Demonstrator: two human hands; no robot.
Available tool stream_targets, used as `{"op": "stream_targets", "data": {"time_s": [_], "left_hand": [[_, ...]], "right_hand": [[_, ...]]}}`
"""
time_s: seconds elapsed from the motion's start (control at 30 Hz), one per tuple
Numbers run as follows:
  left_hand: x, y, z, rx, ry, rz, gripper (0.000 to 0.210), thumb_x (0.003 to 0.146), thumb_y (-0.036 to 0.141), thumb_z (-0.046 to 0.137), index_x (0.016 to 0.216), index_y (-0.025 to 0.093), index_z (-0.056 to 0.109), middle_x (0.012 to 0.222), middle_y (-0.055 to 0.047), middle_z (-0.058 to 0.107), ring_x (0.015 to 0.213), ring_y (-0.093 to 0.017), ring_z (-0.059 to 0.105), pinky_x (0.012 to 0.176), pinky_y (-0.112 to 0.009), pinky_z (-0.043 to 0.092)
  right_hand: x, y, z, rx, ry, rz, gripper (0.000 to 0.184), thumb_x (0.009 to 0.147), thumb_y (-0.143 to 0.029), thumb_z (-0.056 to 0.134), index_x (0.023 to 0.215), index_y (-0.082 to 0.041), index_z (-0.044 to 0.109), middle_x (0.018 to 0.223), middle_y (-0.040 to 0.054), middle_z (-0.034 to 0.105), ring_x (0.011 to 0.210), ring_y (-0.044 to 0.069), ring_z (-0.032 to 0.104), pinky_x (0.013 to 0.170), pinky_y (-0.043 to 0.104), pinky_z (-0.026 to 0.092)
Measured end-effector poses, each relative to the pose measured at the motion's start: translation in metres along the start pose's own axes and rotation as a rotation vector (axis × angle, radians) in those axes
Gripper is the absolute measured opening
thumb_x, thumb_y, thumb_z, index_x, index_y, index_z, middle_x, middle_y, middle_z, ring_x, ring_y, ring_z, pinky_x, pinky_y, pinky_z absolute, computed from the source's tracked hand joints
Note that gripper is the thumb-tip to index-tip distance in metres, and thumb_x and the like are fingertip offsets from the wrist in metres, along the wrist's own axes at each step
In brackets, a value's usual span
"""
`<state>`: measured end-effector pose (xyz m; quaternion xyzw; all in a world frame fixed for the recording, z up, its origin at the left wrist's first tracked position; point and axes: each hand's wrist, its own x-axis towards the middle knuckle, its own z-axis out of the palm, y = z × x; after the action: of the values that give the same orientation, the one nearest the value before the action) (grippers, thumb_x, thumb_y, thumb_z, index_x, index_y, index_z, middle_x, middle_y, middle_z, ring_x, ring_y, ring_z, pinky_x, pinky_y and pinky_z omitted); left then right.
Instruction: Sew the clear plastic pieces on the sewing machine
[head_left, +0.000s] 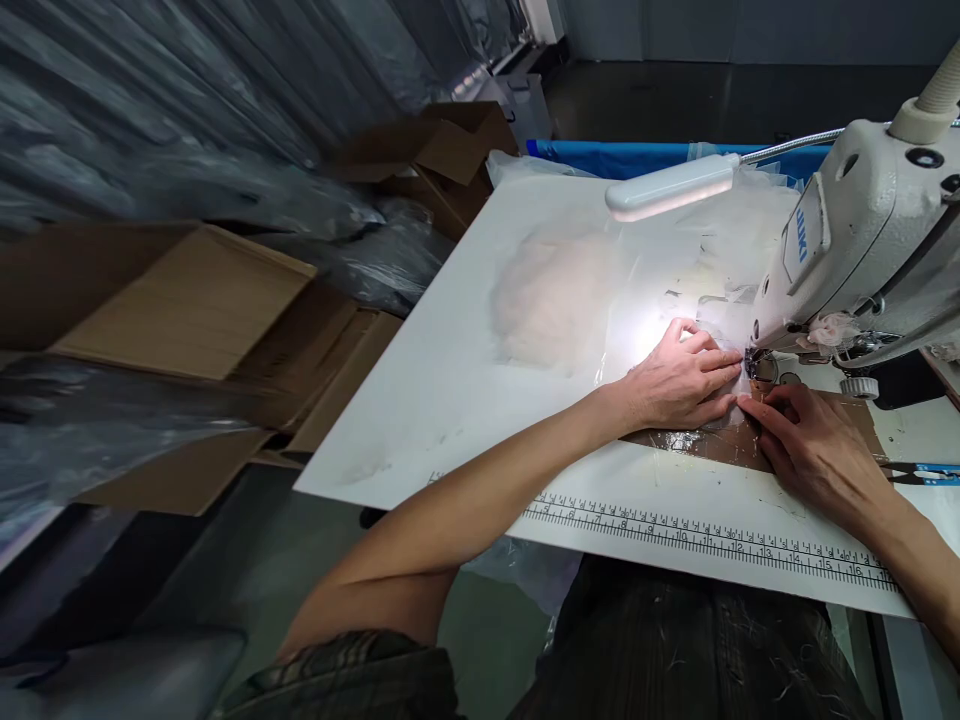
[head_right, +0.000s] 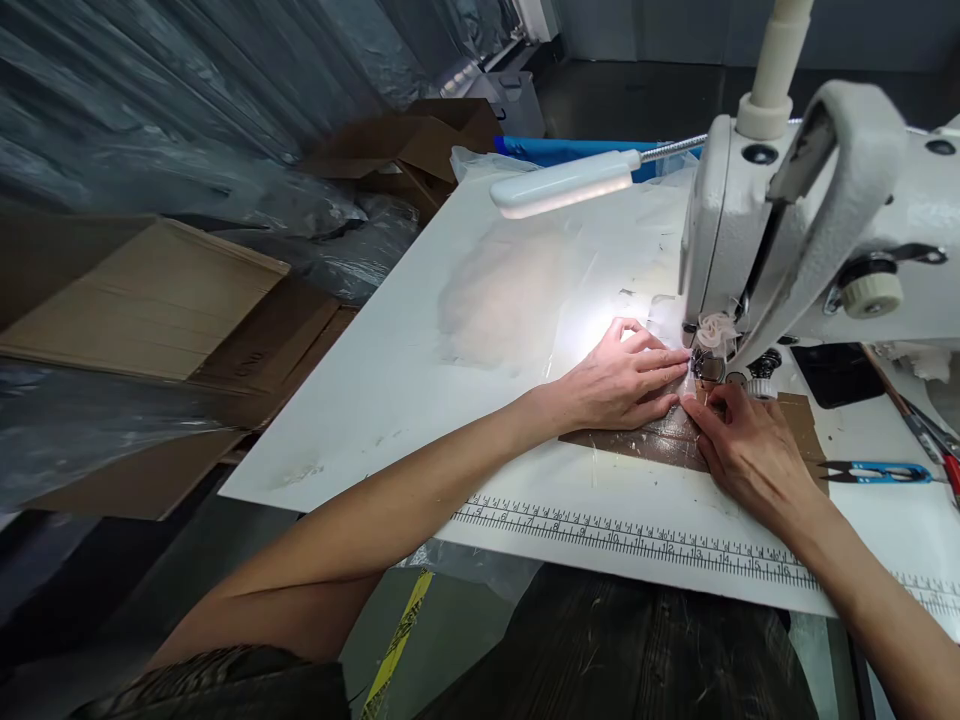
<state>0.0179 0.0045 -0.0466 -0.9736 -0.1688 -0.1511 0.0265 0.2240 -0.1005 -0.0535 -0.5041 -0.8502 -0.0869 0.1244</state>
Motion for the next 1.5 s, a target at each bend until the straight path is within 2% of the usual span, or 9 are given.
{"op": "stream_targets", "data": {"time_s": [0.17,0.33,0.5,0.8,1.0,1.33,1.5], "left_hand": [[0.000,0.003,0.001,-0.025,0.012,-0.032,0.036,0.099,0.033,0.038,0.117,0.018,0.066,0.124,-0.011,0.067,0.098,-0.025,0.060,0.092,-0.049,0.038],[0.001,0.007,0.001,0.015,0.015,-0.043,0.039,0.101,0.034,0.035,0.114,0.015,0.066,0.123,-0.012,0.067,0.098,-0.026,0.061,0.094,-0.050,0.037],[0.002,0.007,-0.001,0.008,-0.002,-0.046,0.042,0.102,0.038,0.033,0.114,0.016,0.067,0.122,-0.011,0.068,0.096,-0.025,0.061,0.089,-0.048,0.039],[-0.001,-0.002,0.006,-0.155,-0.005,-0.103,0.038,0.099,0.042,0.044,0.121,0.022,0.067,0.130,-0.007,0.066,0.102,-0.026,0.060,0.091,-0.049,0.039],[-0.001,-0.009,0.012,-0.264,0.013,-0.108,0.041,0.096,0.047,0.051,0.125,0.022,0.066,0.125,-0.009,0.068,0.106,-0.025,0.060,0.098,-0.050,0.039],[-0.003,0.001,0.005,-0.042,0.016,-0.058,0.038,0.102,0.042,0.041,0.122,0.019,0.064,0.130,-0.011,0.064,0.105,-0.025,0.058,0.097,-0.049,0.038],[-0.004,0.001,0.003,0.038,0.080,-0.035,0.036,0.102,0.041,0.040,0.116,0.016,0.063,0.123,-0.013,0.063,0.102,-0.024,0.058,0.090,-0.045,0.039]], "right_hand": [[-0.001,0.000,0.002,0.033,0.028,0.008,0.034,0.096,-0.024,0.040,0.122,-0.022,0.062,0.098,0.0110,0.059,0.079,0.021,0.056,0.064,0.034,0.045],[-0.004,0.002,0.004,0.054,0.019,0.070,0.034,0.096,-0.027,0.040,0.119,-0.025,0.065,0.099,0.0100,0.059,0.074,0.019,0.055,0.062,0.033,0.045],[-0.003,0.003,0.001,0.097,0.040,0.062,0.034,0.097,-0.029,0.040,0.118,-0.025,0.066,0.099,0.0099,0.058,0.075,0.019,0.057,0.061,0.032,0.046],[-0.003,0.004,-0.001,0.086,0.033,0.064,0.033,0.097,-0.028,0.041,0.118,-0.025,0.066,0.097,0.0097,0.058,0.079,0.019,0.057,0.064,0.032,0.048],[-0.003,0.003,-0.001,0.073,0.040,0.056,0.034,0.097,-0.028,0.041,0.117,-0.023,0.068,0.098,0.0112,0.058,0.077,0.020,0.056,0.060,0.031,0.047],[-0.004,0.001,-0.002,0.099,-0.030,0.118,0.035,0.096,-0.027,0.042,0.121,-0.027,0.065,0.102,0.0109,0.059,0.081,0.021,0.058,0.062,0.032,0.049],[-0.004,0.000,-0.002,0.108,-0.016,0.126,0.035,0.096,-0.026,0.042,0.122,-0.027,0.065,0.102,0.0105,0.059,0.081,0.021,0.057,0.066,0.034,0.050]]}}
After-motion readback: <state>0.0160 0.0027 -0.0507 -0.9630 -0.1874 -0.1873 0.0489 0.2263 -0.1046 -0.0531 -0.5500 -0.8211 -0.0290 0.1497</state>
